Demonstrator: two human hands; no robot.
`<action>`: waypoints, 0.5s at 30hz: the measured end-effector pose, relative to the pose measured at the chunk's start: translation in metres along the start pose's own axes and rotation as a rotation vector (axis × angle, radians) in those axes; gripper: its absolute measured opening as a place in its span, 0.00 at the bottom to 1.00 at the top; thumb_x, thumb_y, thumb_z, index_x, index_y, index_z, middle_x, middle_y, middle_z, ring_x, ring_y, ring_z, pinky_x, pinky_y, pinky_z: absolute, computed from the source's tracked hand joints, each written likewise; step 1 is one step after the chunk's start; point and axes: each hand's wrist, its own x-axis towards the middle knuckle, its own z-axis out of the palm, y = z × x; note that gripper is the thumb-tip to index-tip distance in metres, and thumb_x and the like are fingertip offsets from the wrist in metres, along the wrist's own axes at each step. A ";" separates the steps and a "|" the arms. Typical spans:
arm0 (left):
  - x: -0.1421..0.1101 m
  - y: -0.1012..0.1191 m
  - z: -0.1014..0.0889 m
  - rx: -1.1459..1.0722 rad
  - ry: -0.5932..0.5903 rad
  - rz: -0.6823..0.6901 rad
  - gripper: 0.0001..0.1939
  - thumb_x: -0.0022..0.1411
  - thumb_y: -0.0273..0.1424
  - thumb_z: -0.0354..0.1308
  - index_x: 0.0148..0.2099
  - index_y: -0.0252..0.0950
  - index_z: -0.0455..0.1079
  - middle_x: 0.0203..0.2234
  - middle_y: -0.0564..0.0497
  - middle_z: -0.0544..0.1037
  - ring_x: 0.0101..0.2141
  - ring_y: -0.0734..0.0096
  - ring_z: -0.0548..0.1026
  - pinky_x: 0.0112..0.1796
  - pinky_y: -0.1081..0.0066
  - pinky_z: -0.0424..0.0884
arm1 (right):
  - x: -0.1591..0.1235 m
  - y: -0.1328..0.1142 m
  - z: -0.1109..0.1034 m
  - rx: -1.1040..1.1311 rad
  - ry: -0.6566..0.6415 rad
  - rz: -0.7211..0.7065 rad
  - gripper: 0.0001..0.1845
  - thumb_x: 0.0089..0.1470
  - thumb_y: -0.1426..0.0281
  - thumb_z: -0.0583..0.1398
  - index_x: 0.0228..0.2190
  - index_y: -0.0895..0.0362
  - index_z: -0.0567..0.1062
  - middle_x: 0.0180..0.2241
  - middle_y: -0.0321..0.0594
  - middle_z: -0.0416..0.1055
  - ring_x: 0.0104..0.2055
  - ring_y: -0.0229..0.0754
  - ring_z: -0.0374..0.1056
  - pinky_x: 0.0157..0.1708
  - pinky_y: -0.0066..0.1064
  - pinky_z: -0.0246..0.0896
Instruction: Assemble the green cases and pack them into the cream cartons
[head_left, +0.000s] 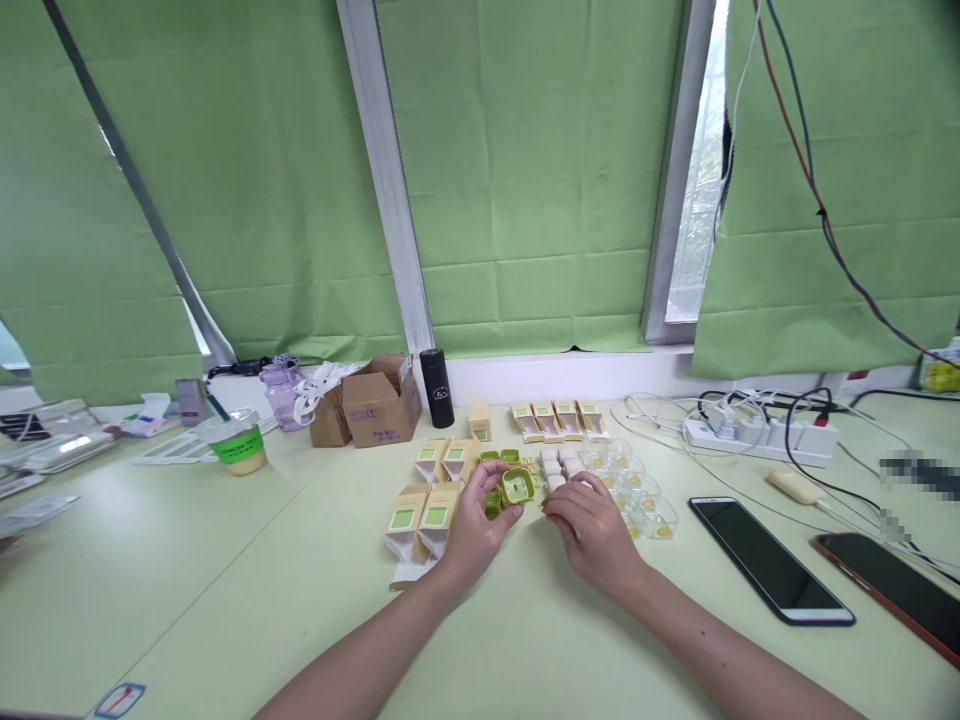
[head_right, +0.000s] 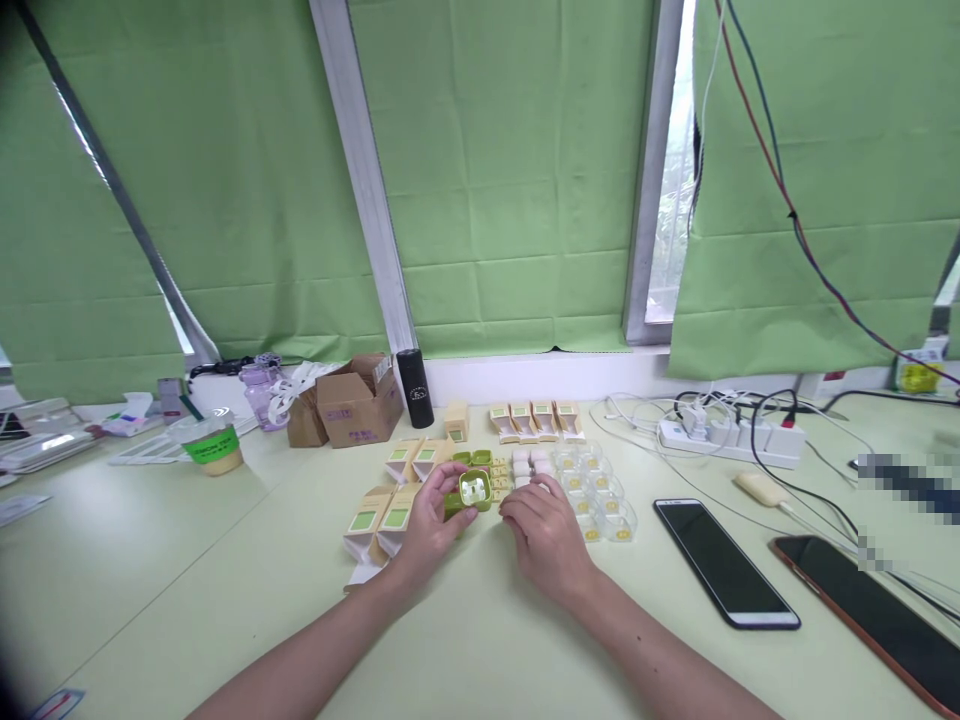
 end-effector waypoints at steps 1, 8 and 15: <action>0.000 -0.001 0.000 0.011 0.005 -0.006 0.23 0.60 0.31 0.70 0.55 0.42 0.68 0.53 0.44 0.79 0.57 0.53 0.75 0.58 0.57 0.69 | 0.000 -0.001 -0.002 0.044 0.023 0.029 0.14 0.69 0.78 0.54 0.38 0.52 0.78 0.36 0.40 0.81 0.38 0.44 0.74 0.51 0.45 0.64; -0.002 -0.009 -0.001 0.109 0.008 -0.039 0.23 0.61 0.27 0.67 0.56 0.43 0.68 0.56 0.45 0.76 0.60 0.53 0.73 0.59 0.56 0.67 | 0.006 -0.007 -0.012 0.375 0.180 0.396 0.12 0.70 0.65 0.58 0.44 0.50 0.82 0.43 0.45 0.80 0.47 0.50 0.74 0.45 0.41 0.70; -0.005 -0.003 0.004 0.104 -0.024 -0.040 0.23 0.60 0.28 0.69 0.56 0.42 0.70 0.57 0.43 0.74 0.61 0.51 0.72 0.61 0.54 0.66 | 0.010 -0.003 -0.007 0.698 0.217 0.774 0.24 0.55 0.47 0.69 0.39 0.54 0.86 0.36 0.44 0.81 0.30 0.43 0.70 0.31 0.35 0.70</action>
